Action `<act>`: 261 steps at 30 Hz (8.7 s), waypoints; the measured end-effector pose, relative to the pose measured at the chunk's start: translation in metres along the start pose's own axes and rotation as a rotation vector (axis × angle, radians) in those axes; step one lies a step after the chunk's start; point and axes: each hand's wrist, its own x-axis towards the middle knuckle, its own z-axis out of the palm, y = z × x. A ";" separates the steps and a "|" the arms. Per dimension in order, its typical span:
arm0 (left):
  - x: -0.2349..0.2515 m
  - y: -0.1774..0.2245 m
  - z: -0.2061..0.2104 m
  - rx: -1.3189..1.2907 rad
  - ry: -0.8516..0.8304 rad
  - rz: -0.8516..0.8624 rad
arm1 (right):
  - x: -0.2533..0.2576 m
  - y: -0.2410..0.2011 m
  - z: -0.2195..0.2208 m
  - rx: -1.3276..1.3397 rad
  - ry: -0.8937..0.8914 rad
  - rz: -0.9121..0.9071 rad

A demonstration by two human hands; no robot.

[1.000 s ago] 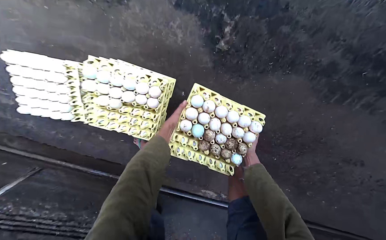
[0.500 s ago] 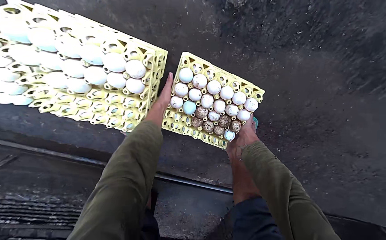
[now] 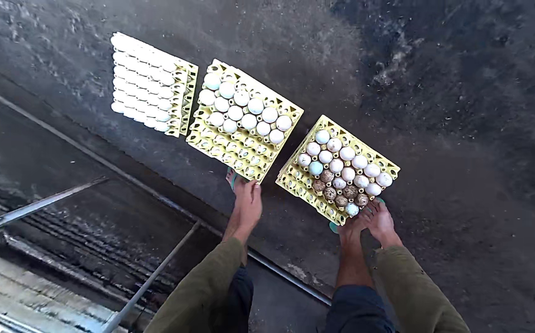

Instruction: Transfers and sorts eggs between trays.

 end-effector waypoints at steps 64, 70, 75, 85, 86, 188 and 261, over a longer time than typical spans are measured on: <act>-0.049 -0.065 -0.065 0.022 -0.806 -0.133 | -0.155 -0.078 0.487 -1.265 0.289 -1.333; -0.053 -0.017 -0.090 0.111 -0.772 -0.154 | -0.170 -0.056 0.458 -0.597 0.332 -1.519; -0.060 -0.027 -0.067 0.190 -0.867 -0.185 | -0.195 0.019 0.324 -0.261 0.265 -0.998; -0.079 -0.042 -0.033 0.272 -0.947 -0.257 | -0.108 0.070 0.227 -0.533 0.464 -0.608; -0.079 -0.042 -0.032 0.266 -0.953 -0.270 | -0.101 0.067 0.229 -0.606 0.438 -0.641; -0.071 -0.043 -0.034 0.196 -0.978 -0.265 | -0.153 -0.029 0.316 -0.782 0.131 -0.970; -0.068 -0.040 -0.035 0.248 -0.979 -0.252 | -0.128 -0.025 0.375 -1.045 -0.026 -1.287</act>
